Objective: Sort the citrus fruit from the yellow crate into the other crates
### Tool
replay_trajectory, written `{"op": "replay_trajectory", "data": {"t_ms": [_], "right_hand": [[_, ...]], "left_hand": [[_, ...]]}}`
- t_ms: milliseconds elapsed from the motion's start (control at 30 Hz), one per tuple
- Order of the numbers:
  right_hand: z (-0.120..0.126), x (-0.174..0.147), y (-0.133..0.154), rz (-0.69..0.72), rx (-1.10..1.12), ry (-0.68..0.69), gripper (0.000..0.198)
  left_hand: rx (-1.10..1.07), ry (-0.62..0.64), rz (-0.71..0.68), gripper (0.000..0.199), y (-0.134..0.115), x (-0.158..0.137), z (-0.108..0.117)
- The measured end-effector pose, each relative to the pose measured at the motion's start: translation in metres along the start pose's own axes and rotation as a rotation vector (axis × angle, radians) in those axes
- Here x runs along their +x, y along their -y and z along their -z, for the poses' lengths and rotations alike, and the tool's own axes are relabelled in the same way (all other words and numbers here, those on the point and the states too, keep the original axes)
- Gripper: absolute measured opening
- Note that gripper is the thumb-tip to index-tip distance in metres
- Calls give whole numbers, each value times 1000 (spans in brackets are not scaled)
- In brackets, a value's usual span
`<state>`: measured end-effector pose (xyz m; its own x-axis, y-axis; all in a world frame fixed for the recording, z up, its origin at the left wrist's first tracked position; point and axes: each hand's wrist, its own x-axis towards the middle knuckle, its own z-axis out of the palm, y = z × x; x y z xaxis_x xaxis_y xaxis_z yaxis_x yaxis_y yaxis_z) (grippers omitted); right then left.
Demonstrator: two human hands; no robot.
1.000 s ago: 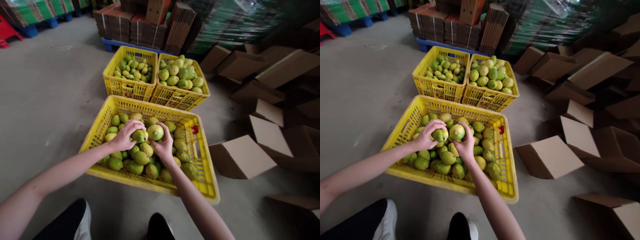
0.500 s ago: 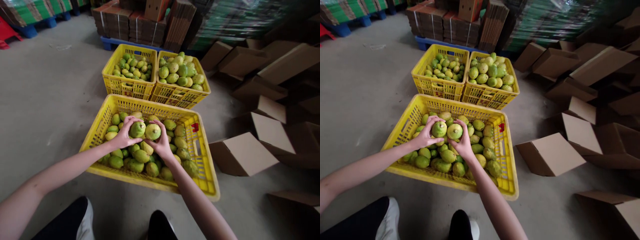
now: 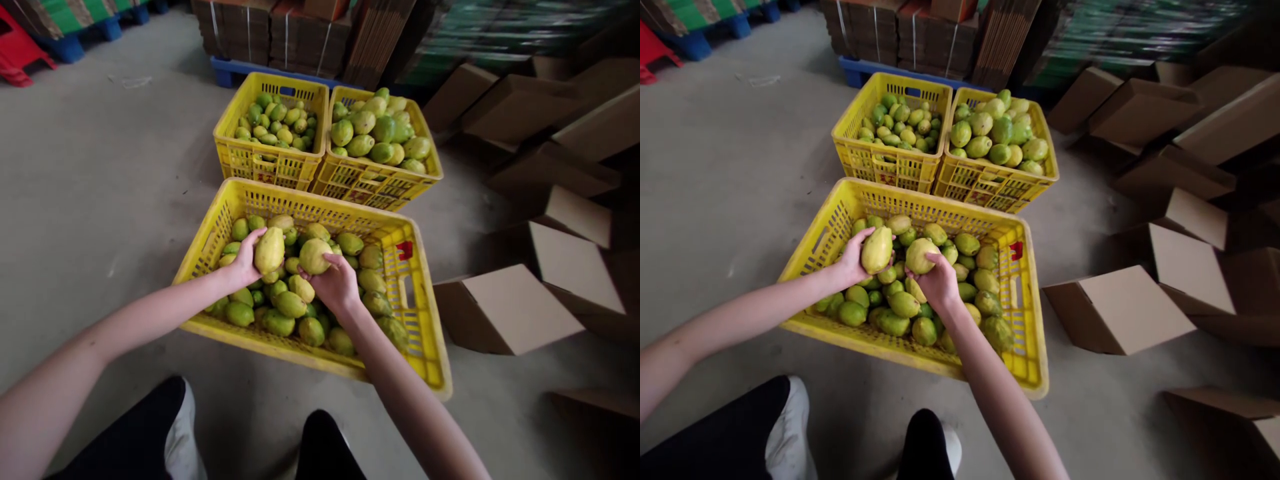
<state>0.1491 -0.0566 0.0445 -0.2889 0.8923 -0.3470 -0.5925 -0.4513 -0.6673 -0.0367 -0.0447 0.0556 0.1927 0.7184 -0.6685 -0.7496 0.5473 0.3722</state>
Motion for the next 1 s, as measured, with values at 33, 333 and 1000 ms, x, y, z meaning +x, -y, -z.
{"op": "replay_trajectory", "data": {"t_ms": [33, 333, 1000], "right_hand": [[1, 0, 1, -27, 14, 0, 27], [0, 6, 0, -57, 114, -248, 21], [15, 10, 0, 21, 115, -267, 25]], "left_hand": [[7, 20, 3, 41, 0, -2, 0], [56, -4, -125, 38, 9, -9, -6], [5, -21, -71, 32, 7, -8, -4]]}}
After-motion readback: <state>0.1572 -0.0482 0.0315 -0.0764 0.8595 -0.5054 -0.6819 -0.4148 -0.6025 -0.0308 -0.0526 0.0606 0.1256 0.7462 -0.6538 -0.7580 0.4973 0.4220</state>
